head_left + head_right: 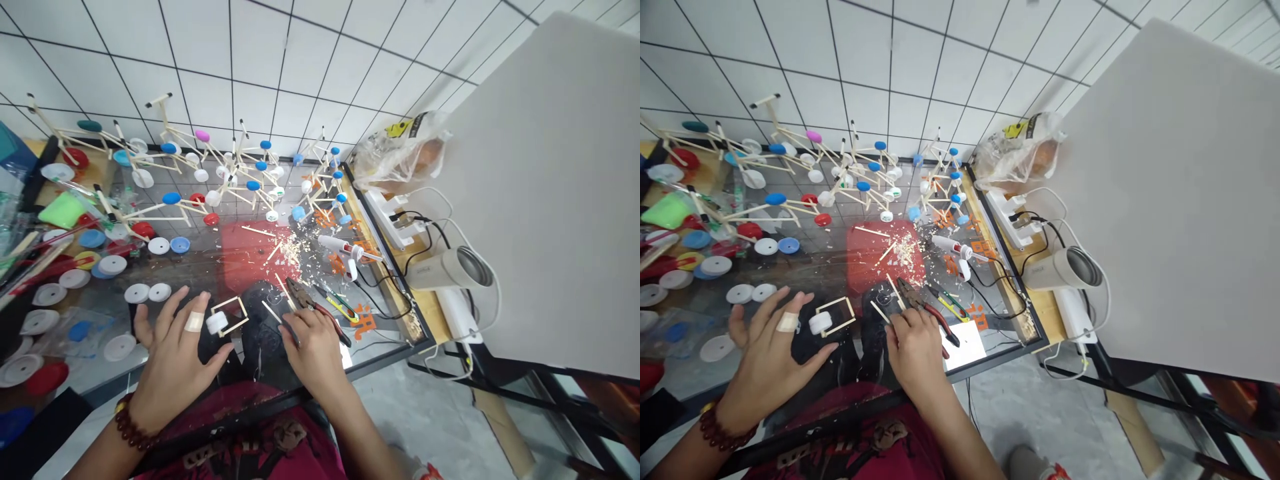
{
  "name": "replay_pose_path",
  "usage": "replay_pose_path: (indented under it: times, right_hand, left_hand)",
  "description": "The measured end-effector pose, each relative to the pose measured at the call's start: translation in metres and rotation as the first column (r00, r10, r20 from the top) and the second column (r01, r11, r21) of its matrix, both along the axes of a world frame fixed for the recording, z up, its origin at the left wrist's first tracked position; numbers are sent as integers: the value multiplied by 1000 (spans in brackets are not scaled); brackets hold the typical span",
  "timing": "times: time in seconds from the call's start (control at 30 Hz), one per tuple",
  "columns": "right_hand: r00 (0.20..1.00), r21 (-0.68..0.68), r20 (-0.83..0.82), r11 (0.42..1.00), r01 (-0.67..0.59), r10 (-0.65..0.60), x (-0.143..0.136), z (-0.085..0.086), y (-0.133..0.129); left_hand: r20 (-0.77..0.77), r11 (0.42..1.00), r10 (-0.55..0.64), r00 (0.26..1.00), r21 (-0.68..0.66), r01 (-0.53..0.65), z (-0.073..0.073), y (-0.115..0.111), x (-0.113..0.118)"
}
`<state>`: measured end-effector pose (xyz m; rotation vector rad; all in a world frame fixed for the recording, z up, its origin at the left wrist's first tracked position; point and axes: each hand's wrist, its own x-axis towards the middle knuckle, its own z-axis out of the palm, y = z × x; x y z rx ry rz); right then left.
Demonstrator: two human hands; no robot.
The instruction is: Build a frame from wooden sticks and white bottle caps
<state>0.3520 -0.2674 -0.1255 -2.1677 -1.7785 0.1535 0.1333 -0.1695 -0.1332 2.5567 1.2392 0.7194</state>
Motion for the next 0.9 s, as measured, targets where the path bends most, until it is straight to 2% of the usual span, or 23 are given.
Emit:
replay_pose_path:
  times: [0.1, 0.3, 0.63, 0.73, 0.83, 0.9]
  right_hand:
    - [1000, -3, 25, 1000, -1, 1, -5, -4, 11]
    - [999, -30, 1, 998, -49, 49, -16, -6, 33]
    - [1000, -107, -18, 994, 14, -16, -9, 0, 40]
    - [991, -63, -67, 991, -119, 115, -7, 8, 45]
    - [946, -21, -99, 950, -313, 309, -9, 12, 52]
    - [920, -14, -101, 924, -382, 378, -11, 11, 56]
  left_hand:
    - [-73, 999, -11, 997, 30, 13, 0, 1, 0]
    - [-107, 1000, -26, 994, -4, 26, -4, 2, -2]
    - [-90, 998, -37, 995, -47, 33, -2, 3, -1]
    - [-86, 998, -47, 995, -57, 42, -1, 3, 1]
    - [-88, 997, -43, 995, -69, 37, -1, 3, 2]
    - [-86, 996, -38, 996, -79, 31, -1, 3, 3]
